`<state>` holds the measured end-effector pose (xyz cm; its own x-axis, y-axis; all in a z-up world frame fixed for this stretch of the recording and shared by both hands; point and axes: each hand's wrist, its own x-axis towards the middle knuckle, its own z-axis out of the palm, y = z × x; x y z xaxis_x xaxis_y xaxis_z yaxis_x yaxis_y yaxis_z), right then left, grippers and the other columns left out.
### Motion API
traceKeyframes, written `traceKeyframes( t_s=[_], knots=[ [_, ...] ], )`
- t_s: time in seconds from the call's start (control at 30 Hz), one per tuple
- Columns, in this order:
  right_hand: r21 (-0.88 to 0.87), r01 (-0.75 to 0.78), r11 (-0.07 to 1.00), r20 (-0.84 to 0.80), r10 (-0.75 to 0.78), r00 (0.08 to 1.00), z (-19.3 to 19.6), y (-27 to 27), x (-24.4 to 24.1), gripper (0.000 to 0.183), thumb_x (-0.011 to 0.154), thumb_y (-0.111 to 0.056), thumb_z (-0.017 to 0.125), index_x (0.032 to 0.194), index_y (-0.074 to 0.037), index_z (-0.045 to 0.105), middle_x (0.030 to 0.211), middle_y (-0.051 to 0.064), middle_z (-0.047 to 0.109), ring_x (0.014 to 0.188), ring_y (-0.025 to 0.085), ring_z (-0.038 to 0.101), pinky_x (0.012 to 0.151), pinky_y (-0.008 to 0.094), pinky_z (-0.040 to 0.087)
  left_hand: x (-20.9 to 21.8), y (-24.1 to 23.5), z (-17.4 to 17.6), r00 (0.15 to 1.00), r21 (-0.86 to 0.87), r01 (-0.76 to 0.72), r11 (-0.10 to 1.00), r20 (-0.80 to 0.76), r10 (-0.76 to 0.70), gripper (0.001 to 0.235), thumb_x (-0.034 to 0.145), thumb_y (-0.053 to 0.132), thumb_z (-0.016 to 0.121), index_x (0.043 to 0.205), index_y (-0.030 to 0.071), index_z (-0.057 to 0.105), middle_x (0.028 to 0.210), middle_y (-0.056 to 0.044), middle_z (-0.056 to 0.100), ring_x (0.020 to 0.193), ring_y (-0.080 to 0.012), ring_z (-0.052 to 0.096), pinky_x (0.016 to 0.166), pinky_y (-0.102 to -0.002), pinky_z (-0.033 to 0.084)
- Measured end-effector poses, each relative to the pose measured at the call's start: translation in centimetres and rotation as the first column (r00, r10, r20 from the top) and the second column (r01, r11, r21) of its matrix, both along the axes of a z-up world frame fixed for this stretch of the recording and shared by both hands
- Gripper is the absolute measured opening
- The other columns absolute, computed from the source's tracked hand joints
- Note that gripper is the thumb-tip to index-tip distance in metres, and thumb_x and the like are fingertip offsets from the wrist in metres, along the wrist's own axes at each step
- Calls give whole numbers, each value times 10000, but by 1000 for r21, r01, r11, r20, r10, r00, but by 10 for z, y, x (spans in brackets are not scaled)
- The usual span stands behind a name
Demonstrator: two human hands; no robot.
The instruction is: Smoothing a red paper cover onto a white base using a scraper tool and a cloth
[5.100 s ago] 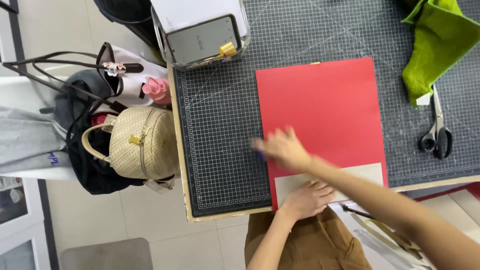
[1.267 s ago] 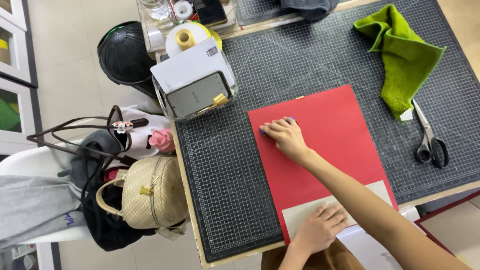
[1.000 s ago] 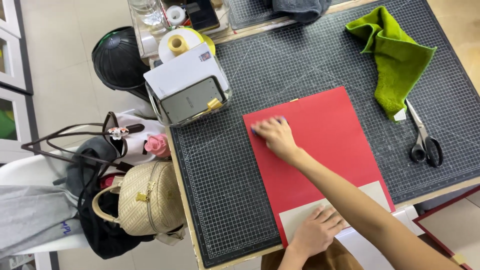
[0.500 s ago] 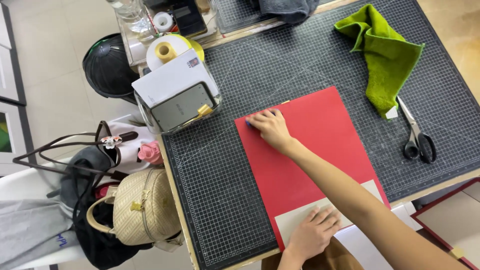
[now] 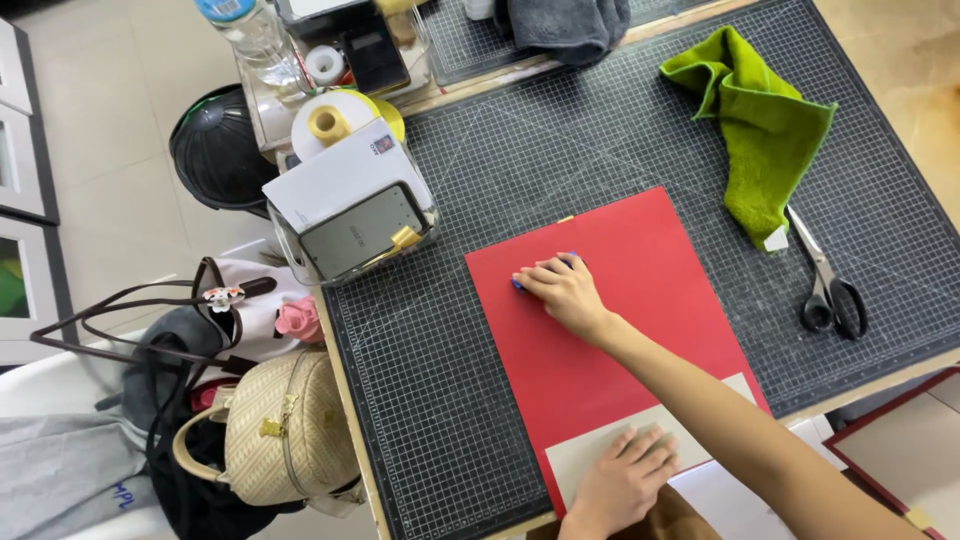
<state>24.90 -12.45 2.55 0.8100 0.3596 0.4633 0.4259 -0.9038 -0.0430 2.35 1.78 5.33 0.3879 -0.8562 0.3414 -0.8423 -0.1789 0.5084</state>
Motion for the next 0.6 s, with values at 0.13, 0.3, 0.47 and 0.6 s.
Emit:
traceKeyframes(
  t_s=[0.13, 0.3, 0.47, 0.6],
  knots=[
    [11, 52, 999, 0, -52, 999, -1, -1, 37, 551, 712, 50, 641, 1190, -222, 670, 1073, -96, 687, 880, 199, 588, 862, 390, 420, 2, -2, 2, 999, -14, 30, 999, -21, -31, 468, 834, 150, 627, 1297, 79, 630, 1469, -88, 592, 1426, -301, 490, 1177, -482, 354],
    [-3, 43, 999, -18, -43, 999, -6, -9, -5, 651, 699, 97, 642, 1272, -212, 668, 1249, -98, 691, 1063, 190, 636, 1010, 456, 416, 8, 0, 11, 1000, -12, 18, 1000, 24, -18, 442, 844, 128, 630, 1284, 82, 631, 1428, -64, 612, 1416, -281, 498, 1183, -481, 352],
    [28, 93, 995, -2, -93, 996, -6, -10, 36, 554, 756, 85, 581, 1216, -210, 670, 1018, -66, 649, 895, 205, 579, 890, 417, 407, 5, -1, 12, 1000, -4, 12, 1000, 29, -12, 452, 850, 147, 637, 1297, 78, 625, 1429, -64, 612, 1410, -282, 505, 1168, -478, 361],
    [1, 55, 998, -12, -55, 998, -7, -21, -7, 584, 761, 91, 636, 1259, -211, 677, 1247, -80, 696, 1041, 199, 627, 996, 458, 411, 3, -2, 4, 998, -32, -2, 999, 64, 4, 407, 884, 150, 602, 1284, 94, 652, 1427, -53, 629, 1413, -284, 505, 1176, -485, 359]
  ],
)
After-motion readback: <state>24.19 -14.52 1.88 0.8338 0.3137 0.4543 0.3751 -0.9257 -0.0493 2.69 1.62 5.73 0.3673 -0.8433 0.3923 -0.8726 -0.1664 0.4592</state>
